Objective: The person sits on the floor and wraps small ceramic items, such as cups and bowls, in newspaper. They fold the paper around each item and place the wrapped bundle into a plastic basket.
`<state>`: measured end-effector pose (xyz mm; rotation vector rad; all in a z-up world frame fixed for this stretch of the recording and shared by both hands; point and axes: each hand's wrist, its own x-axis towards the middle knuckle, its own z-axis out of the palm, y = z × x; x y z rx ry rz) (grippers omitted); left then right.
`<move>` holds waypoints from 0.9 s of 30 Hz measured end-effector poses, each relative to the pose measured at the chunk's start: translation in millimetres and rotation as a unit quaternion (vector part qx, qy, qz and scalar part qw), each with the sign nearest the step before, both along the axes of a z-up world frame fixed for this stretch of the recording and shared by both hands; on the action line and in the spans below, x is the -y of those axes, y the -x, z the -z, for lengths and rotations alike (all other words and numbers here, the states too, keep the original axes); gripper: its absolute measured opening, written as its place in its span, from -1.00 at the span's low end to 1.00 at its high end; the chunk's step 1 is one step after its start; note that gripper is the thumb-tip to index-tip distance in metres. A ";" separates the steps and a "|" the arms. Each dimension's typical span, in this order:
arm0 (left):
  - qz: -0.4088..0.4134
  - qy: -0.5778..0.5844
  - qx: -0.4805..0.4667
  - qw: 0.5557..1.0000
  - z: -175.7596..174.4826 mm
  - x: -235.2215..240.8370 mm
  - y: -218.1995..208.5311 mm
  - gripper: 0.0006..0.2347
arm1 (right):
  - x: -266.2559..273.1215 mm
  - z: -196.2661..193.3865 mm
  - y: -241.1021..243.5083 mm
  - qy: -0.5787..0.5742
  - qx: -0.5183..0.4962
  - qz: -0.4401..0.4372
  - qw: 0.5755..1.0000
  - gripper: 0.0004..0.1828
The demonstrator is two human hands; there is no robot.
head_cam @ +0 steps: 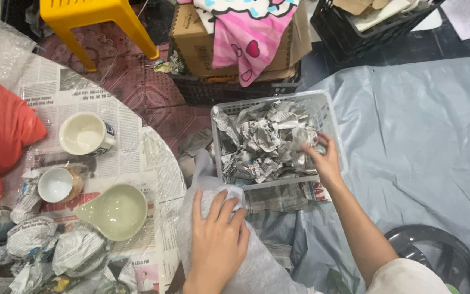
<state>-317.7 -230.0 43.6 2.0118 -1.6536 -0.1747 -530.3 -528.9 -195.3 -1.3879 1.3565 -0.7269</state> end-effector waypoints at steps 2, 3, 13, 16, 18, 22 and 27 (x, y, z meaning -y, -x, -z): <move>0.001 0.000 0.000 1.000 0.4 -1.6 1.7 -0.82 | 9.9 10.7 2.6 0.039 0.011 0.008 0.999 -0.20; 0.000 0.000 0.002 1.000 0.8 -2.8 2.9 -0.83 | 15.6 19.7 1.0 0.012 0.042 0.008 0.999 -0.26; -0.035 0.019 -0.002 0.999 3.0 -11.2 9.5 -0.84 | 25.6 26.5 -24.0 0.024 0.164 0.069 0.984 -0.46; -0.046 0.009 -0.021 0.999 -2.2 -9.4 10.1 -0.75 | -4.9 -24.7 -35.9 -0.052 0.233 0.026 0.971 -0.51; -0.057 0.038 -0.091 0.993 -9.7 -11.7 9.8 -0.62 | -32.3 -63.3 -46.5 -0.103 0.288 -0.044 0.951 -0.54; -0.097 0.139 -0.310 0.936 -31.2 -36.7 9.7 -0.40 | -91.2 -144.0 -78.3 -0.115 0.363 -0.250 0.890 -0.54; -0.148 0.181 -0.254 0.938 -41.5 -99.7 14.4 -0.55 | -178.8 -227.6 -111.6 -0.099 0.384 -0.476 0.785 -0.46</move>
